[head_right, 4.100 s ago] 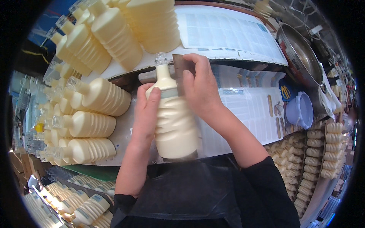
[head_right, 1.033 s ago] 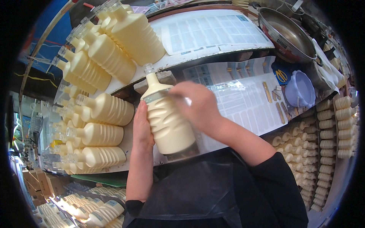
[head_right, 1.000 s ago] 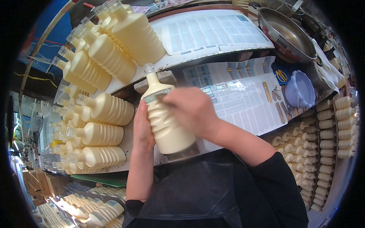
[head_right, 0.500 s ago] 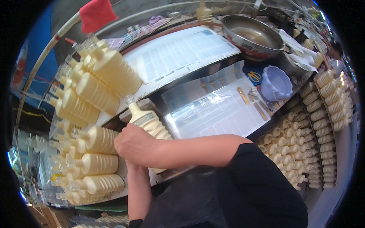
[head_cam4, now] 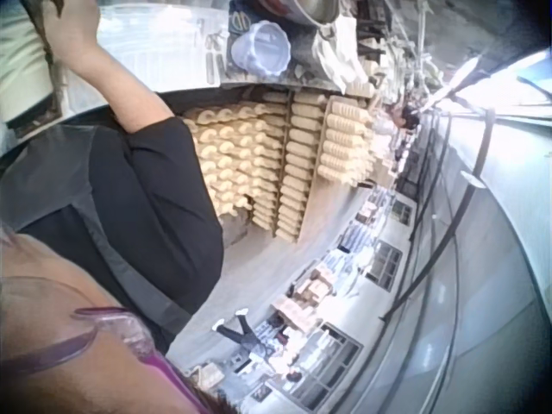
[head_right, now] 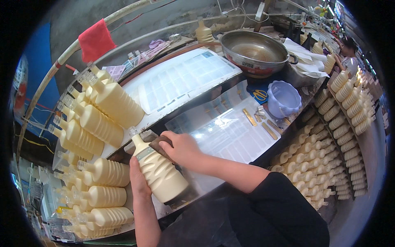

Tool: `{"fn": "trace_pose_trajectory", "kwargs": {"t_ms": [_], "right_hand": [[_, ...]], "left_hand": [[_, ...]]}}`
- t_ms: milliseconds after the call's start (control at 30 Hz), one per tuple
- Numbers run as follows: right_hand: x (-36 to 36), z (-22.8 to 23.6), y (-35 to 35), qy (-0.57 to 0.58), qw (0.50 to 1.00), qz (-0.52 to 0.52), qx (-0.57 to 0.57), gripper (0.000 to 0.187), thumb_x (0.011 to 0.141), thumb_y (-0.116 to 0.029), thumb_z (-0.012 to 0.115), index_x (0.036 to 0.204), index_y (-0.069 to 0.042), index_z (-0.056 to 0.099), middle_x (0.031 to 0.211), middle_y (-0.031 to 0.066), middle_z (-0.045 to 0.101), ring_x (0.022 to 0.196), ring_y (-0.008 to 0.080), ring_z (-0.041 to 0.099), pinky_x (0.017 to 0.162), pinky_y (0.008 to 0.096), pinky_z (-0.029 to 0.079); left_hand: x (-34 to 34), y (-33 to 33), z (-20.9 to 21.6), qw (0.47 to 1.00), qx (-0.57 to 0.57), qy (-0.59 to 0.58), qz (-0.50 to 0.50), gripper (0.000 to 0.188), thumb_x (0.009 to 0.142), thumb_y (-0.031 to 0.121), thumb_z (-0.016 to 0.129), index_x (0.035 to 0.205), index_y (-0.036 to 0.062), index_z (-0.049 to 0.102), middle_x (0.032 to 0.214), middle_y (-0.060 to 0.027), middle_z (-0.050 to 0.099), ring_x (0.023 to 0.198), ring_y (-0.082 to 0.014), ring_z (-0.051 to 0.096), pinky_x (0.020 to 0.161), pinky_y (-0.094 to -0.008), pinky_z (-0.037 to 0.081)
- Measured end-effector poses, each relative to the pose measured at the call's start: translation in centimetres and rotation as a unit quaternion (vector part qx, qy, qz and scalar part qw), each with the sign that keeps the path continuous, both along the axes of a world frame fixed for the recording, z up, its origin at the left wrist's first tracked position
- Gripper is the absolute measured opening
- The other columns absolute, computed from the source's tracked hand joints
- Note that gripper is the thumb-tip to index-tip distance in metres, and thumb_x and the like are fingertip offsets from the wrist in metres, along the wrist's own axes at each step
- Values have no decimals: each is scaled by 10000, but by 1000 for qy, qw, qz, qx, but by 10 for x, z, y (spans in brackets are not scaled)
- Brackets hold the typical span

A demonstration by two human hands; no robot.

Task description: The person repeatedly picks up cream-colored plastic bottles, applies a rectangular label to the side of each bottle, smooths it down, and places the labeled bottle on a nearby shelf. The process is repeated for multiple bottles in a continuous sequence.

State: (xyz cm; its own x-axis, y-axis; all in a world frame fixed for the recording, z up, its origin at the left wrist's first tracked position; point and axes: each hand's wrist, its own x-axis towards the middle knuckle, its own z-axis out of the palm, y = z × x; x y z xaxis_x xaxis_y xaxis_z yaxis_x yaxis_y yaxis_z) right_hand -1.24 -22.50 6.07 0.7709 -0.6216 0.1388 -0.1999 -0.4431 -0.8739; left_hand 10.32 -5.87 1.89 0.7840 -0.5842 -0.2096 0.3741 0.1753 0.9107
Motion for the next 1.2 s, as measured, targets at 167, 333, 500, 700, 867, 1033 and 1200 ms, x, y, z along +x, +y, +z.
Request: {"fn": "trace_pose_trajectory", "kwargs": {"t_ms": [167, 333, 500, 700, 867, 1033, 1200], "right_hand": [[2, -9, 0, -130, 987, -44, -79, 279, 932, -153, 674, 1191, -51, 681, 1082, 180, 733, 937, 393, 705, 812, 425, 566], [5, 9, 37, -233, 903, 125, -338, 222, 803, -60, 690, 1024, -35, 705, 981, 133, 733, 849, 322, 712, 737, 404, 551], [34, 22, 67, -206, 888, 168, -375, 110, 743, -82, 658, 842, -80, 611, 806, 72, 654, 798, 237, 684, 740, 355, 508], [41, 29, 52, -133, 946, 126, -268, 183, 889, -71, 662, 1059, -5, 677, 894, 183, 697, 803, 368, 689, 684, 440, 548], [12, -5, 11, -112, 991, 1, -72, 281, 957, -139, 668, 1220, -42, 675, 1031, 178, 743, 909, 275, 730, 782, 358, 567], [5, -39, -12, -140, 989, -39, -4, 324, 958, -102, 690, 1274, -37, 666, 1060, 95, 758, 912, 139, 698, 807, 289, 559], [3, -8, -7, -150, 984, 56, 75, 278, 927, -70, 735, 1176, -21, 622, 1039, 66, 749, 920, 133, 705, 815, 283, 566]], "left_hand": [[6, 1, -10, 999, -27, 18, 9, 440, 1132, 320, 307, 1358, 20, 537, 1282, -147, 654, 1112, -275, 679, 975, -444, 558], [-3, 3, 0, 998, -25, -11, 57, 336, 1117, 255, 408, 1305, 24, 562, 1212, -91, 639, 1098, -166, 615, 965, -340, 502], [-6, 10, 10, 996, -73, 47, 37, 344, 1108, 250, 404, 1321, 29, 558, 1210, -80, 645, 1111, -159, 612, 983, -335, 488], [-26, 12, 15, 930, 140, -311, 135, 549, 1037, 361, 523, 1476, 38, 454, 1400, -166, 525, 1270, -255, 535, 1067, -362, 426], [-44, 19, 28, 830, 319, -458, 2, 979, 888, 482, 709, 1624, 62, 218, 1449, -236, 493, 1299, -346, 529, 1106, -404, 417], [-34, 20, 8, 920, 207, -331, -31, 1046, 886, 356, 728, 1651, 64, 75, 1482, -235, 460, 1288, -312, 541, 1091, -400, 441], [-38, 19, 16, 963, 141, -226, -40, 1086, 882, 302, 719, 1658, 71, -4, 1535, -224, 391, 1325, -291, 501, 1118, -388, 413]]}}
